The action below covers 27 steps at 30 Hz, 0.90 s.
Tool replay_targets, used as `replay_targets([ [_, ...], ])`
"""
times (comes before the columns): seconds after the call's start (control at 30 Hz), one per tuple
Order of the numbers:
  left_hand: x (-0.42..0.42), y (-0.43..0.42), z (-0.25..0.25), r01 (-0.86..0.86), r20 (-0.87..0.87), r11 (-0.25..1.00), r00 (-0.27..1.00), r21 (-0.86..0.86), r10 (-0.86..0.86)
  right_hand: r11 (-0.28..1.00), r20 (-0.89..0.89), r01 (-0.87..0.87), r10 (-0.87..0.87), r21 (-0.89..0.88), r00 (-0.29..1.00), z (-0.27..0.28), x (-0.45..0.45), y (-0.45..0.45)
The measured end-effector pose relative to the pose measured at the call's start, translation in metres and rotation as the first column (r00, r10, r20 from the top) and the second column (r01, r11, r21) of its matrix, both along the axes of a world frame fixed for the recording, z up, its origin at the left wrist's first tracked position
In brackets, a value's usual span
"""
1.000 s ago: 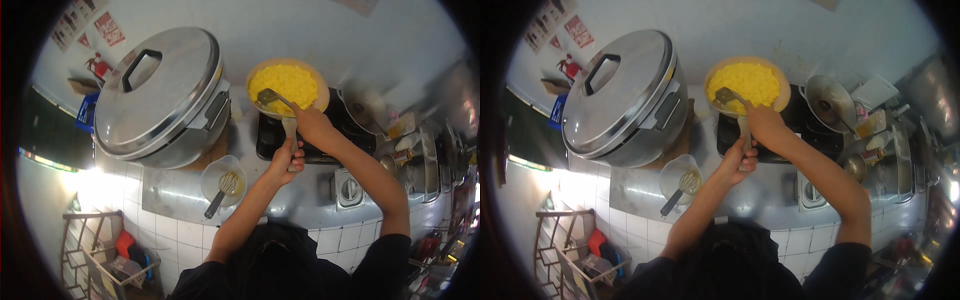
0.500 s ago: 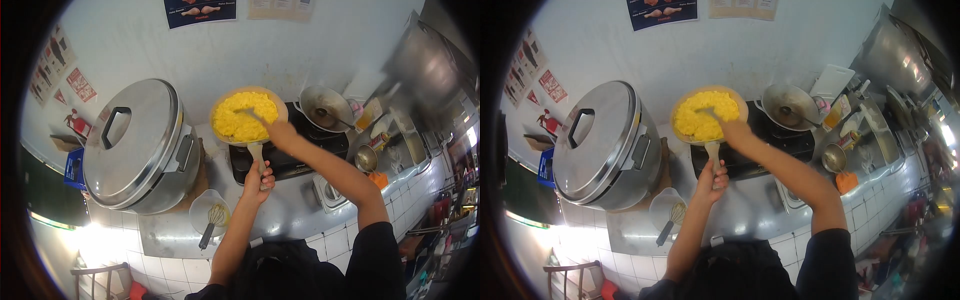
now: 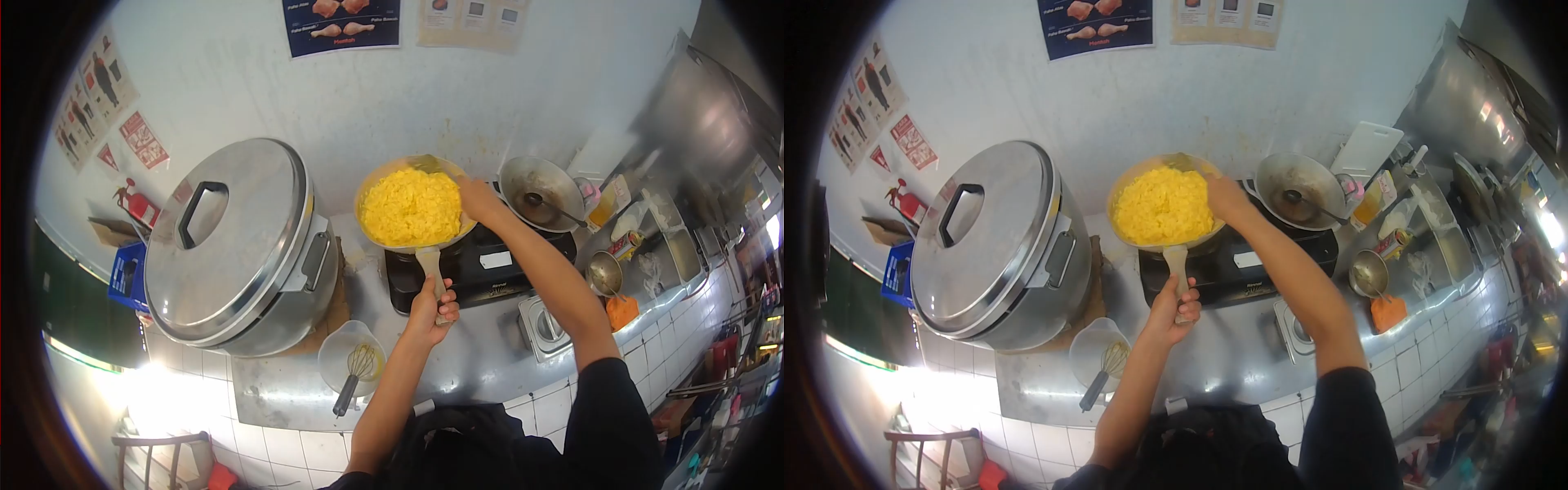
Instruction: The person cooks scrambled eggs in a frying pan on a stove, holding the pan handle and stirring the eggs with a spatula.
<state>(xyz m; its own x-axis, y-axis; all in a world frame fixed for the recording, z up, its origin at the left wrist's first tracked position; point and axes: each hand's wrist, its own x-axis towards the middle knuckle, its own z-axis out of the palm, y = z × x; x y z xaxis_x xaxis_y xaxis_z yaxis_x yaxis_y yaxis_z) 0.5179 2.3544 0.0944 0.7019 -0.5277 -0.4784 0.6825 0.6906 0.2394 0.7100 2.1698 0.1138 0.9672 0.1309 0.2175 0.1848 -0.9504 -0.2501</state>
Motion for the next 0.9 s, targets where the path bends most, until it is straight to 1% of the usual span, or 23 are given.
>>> replay_targets([
  [0.1,0.001,0.001,-0.001,0.014,-0.006,1.000,1.000,0.011,-0.014,0.977,-0.050,-0.206,0.208,0.055,0.977,-0.009,0.012,0.016],
  [0.2,0.003,0.003,0.000,0.034,-0.022,0.999,0.999,0.004,-0.034,0.947,-0.136,-0.311,0.299,-0.079,0.944,0.016,-0.020,0.034],
  [0.3,0.003,0.003,-0.001,0.018,-0.023,1.000,1.000,0.012,-0.018,0.867,-0.087,-0.409,0.401,-0.284,0.912,0.044,-0.074,0.029],
  [0.4,0.002,0.003,-0.003,0.008,-0.025,1.000,1.000,-0.014,-0.009,0.854,-0.156,-0.306,0.264,-0.421,0.952,0.097,-0.111,0.024],
  [0.5,-0.001,0.003,-0.009,0.026,-0.011,1.000,1.000,-0.013,-0.026,0.884,-0.107,-0.203,0.174,-0.421,0.979,0.129,-0.139,0.018],
  [0.53,0.000,0.005,-0.017,0.011,0.024,1.000,1.000,-0.020,-0.010,0.866,-0.230,-0.228,0.135,-0.445,0.964,0.128,-0.146,0.022],
  [0.57,0.001,0.006,-0.026,0.031,0.062,0.999,0.998,-0.038,-0.029,0.856,-0.346,-0.222,0.054,-0.467,0.937,0.125,-0.151,0.032],
  [0.6,0.003,0.006,-0.025,0.023,0.093,0.997,0.996,-0.076,-0.016,0.940,-0.282,-0.204,0.124,-0.275,0.951,0.100,-0.152,0.031],
  [0.63,0.009,0.008,-0.033,0.064,0.084,0.968,0.995,-0.243,-0.045,0.898,-0.265,-0.159,0.050,-0.410,0.963,0.075,-0.145,0.041],
  [0.67,0.012,0.007,-0.038,0.037,0.097,0.989,0.995,-0.145,-0.023,0.963,-0.123,0.022,-0.057,-0.268,0.991,0.024,-0.126,0.046],
  [0.7,0.015,0.010,-0.037,0.044,0.089,0.991,0.995,-0.126,-0.033,0.992,-0.197,0.011,-0.037,-0.129,0.980,0.028,-0.117,0.051],
  [0.73,0.017,0.012,-0.034,0.065,0.057,0.991,0.997,-0.114,-0.059,0.997,-0.126,-0.073,0.074,0.008,0.989,0.013,-0.102,0.046],
  [0.77,0.016,0.014,-0.028,0.068,0.005,0.989,0.998,-0.128,-0.068,0.996,-0.115,-0.066,0.059,-0.061,0.992,0.024,-0.095,0.046],
  [0.8,0.016,0.014,-0.022,0.046,-0.046,0.990,0.998,-0.134,-0.053,0.996,-0.029,-0.060,0.058,-0.073,0.998,0.009,-0.072,0.037],
  [0.83,0.016,0.013,-0.016,0.057,-0.044,0.986,0.997,-0.155,-0.064,0.994,0.058,-0.070,0.075,-0.082,0.996,-0.008,-0.056,0.028],
  [0.9,0.017,0.019,-0.009,0.054,-0.054,0.981,0.996,-0.186,-0.065,0.995,-0.009,-0.015,0.014,-0.098,1.000,0.011,-0.060,0.015],
])
